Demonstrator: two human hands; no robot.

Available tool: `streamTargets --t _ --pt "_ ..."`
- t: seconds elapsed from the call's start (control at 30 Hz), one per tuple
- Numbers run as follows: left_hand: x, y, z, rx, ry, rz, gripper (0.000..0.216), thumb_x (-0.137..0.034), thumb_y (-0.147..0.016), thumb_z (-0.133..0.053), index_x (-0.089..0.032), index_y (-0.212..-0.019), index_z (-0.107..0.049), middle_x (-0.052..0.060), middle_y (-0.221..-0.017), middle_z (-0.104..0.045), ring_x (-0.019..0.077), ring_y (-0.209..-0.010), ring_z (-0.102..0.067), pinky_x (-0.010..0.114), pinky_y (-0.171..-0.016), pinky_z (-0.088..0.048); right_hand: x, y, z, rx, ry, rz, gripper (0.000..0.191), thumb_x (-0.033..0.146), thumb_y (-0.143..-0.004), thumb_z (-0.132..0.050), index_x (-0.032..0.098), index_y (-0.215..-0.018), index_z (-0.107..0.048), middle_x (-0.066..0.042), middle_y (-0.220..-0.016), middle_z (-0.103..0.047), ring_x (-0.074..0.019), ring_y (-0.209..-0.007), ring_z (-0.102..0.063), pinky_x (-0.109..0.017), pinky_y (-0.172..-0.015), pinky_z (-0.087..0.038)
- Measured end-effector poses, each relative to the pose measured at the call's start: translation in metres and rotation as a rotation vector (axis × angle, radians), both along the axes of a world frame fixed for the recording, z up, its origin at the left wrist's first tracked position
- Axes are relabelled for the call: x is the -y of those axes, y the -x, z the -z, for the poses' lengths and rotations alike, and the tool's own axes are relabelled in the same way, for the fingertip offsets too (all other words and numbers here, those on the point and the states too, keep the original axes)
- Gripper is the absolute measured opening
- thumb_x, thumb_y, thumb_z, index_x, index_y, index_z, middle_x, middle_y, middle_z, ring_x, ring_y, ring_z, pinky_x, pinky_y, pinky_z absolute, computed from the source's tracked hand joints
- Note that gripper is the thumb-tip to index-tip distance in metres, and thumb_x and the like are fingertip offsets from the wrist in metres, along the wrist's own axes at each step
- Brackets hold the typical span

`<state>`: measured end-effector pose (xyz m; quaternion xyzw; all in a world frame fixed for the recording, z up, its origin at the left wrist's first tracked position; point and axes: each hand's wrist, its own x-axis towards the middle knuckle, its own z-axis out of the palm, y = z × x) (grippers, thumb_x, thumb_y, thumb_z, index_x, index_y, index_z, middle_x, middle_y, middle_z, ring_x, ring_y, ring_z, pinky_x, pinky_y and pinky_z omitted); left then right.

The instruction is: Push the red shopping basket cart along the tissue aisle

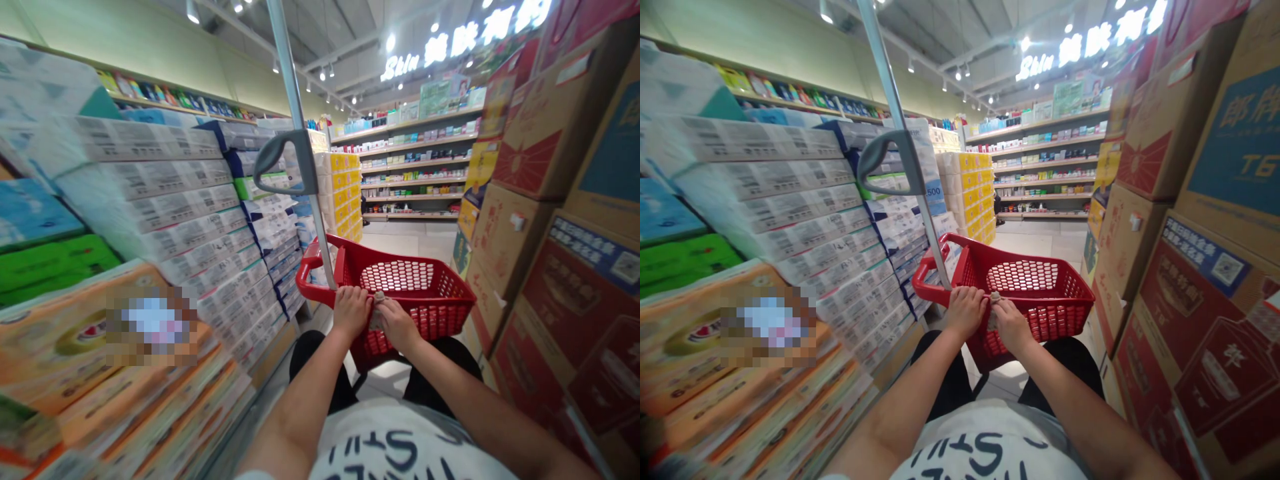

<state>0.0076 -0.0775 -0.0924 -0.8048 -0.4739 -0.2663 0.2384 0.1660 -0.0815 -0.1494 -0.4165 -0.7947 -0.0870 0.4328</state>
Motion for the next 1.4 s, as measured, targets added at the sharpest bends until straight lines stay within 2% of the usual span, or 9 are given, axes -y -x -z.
streamTargets --t 0.37,0.57,0.7,0.83,1.07,1.4 --pt "0.0 0.0 0.0 -0.011 -0.001 0.011 0.019 -0.032 -0.094 -0.042 -0.021 -0.091 -0.057 0.005 -0.09 -0.058 0.0229 -0.094 -0.048 0.041 -0.094 -0.031 0.001 -0.001 -0.002 -0.002 0.0 -0.03 0.034 0.01 -0.086 -0.04 0.017 -0.111 -0.062 -0.01 -0.113 -0.062 -0.022 -0.112 -0.052 -0.041 -0.098 -0.047" --pt "0.0 0.0 0.0 -0.002 0.005 0.013 0.016 -0.03 -0.094 -0.044 -0.021 -0.091 -0.057 0.005 -0.09 -0.058 0.0235 -0.093 -0.048 0.041 -0.094 -0.031 0.001 0.001 0.001 0.02 -0.042 -0.057 0.036 0.01 -0.087 -0.039 0.017 -0.116 -0.06 -0.009 -0.121 -0.06 -0.0221 -0.118 -0.049 -0.042 -0.102 -0.045" --pt "-0.001 0.0 0.001 -0.011 0.003 0.011 0.015 -0.03 -0.093 -0.045 -0.021 -0.093 -0.058 0.006 -0.091 -0.058 0.0239 -0.094 -0.049 0.042 -0.094 -0.031 0.002 0.001 -0.007 -0.029 -0.067 -0.065 0.034 0.012 -0.088 -0.039 0.018 -0.114 -0.061 -0.01 -0.115 -0.062 -0.021 -0.113 -0.053 -0.041 -0.099 -0.048" --pt "-0.001 0.001 0.001 -0.025 0.005 0.01 0.016 -0.029 -0.094 -0.044 -0.021 -0.098 -0.058 0.006 -0.091 -0.058 0.0235 -0.093 -0.049 0.041 -0.095 -0.031 0.001 0.004 -0.013 -0.089 -0.107 -0.057 0.04 0.012 -0.089 -0.037 0.018 -0.124 -0.056 -0.011 -0.125 -0.058 -0.0204 -0.12 -0.049 -0.043 -0.103 -0.045" --pt "0.001 0.001 -0.001 -0.018 0.021 0.014 0.014 -0.027 -0.092 -0.045 -0.022 -0.097 -0.058 0.006 -0.092 -0.059 0.0236 -0.095 -0.049 0.041 -0.095 -0.03 -0.004 0.002 -0.017 -0.037 0.042 -0.057 0.046 0.01 -0.085 -0.039 0.018 -0.127 -0.054 -0.01 -0.124 -0.059 -0.0203 -0.117 -0.053 -0.043 -0.101 -0.045" --pt "0.001 0.001 -0.001 -0.016 0.01 0.017 0.017 -0.028 -0.092 -0.045 -0.021 -0.1 -0.058 0.006 -0.094 -0.059 0.0236 -0.096 -0.049 0.041 -0.096 -0.03 -0.007 -0.025 -0.016 -0.034 0.167 0.121 0.035 0.009 -0.083 -0.042 0.017 -0.112 -0.061 -0.009 -0.109 -0.066 -0.0202 -0.104 -0.057 -0.035 -0.094 -0.046"
